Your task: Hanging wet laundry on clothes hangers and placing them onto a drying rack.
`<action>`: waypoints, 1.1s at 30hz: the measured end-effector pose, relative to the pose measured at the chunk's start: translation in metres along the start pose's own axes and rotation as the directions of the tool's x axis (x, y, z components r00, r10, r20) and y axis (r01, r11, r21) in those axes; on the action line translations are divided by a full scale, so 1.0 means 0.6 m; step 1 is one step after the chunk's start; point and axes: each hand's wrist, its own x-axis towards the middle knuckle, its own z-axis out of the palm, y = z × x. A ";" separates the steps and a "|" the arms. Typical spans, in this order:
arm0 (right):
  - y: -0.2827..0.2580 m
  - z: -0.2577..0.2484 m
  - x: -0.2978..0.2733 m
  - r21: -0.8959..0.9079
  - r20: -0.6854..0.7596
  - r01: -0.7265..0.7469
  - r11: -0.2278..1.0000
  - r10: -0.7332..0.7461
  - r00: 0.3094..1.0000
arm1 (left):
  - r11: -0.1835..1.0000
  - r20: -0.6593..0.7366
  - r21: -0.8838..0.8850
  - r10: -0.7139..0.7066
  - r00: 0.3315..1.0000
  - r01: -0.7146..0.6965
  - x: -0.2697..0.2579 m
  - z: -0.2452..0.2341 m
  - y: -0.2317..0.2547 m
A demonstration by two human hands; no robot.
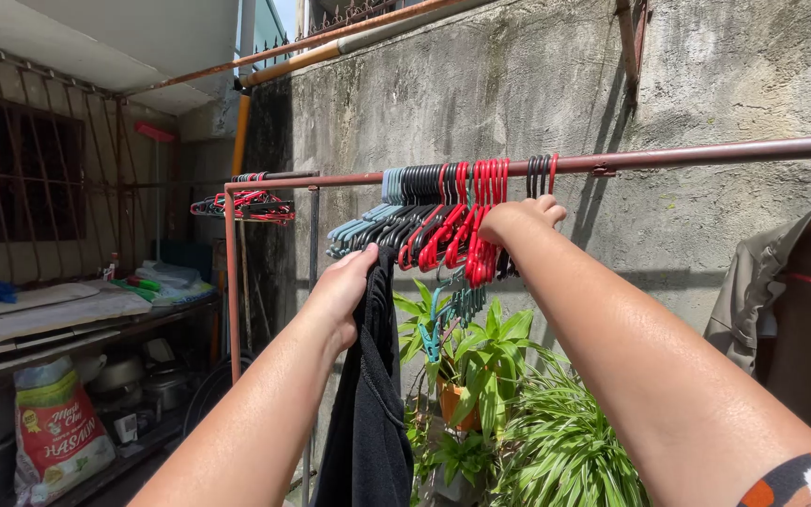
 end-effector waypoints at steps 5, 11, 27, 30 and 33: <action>0.002 0.007 0.030 0.193 0.044 -0.149 0.970 0.143 0.989 | 1.000 -0.006 0.018 -0.022 1.000 0.022 -0.011 0.000 0.007; 0.006 -0.002 0.057 0.297 0.003 -0.191 0.935 0.199 0.980 | 1.000 -0.004 0.005 -0.025 1.000 0.025 0.014 -0.024 -0.007; 0.017 0.278 -0.357 0.883 -0.469 0.466 -0.052 -0.101 0.877 | 0.905 -0.290 0.190 -0.317 0.903 0.379 -0.160 -0.175 0.028; -0.054 0.359 -0.413 0.871 -0.413 0.247 -0.426 -0.359 0.837 | 0.889 -0.282 0.198 -0.350 0.893 0.412 -0.185 -0.237 0.009; -0.126 0.427 -0.463 0.879 -0.321 -0.004 -0.478 -0.597 0.736 | 0.863 -0.285 0.284 -0.340 0.896 0.418 -0.238 -0.266 0.017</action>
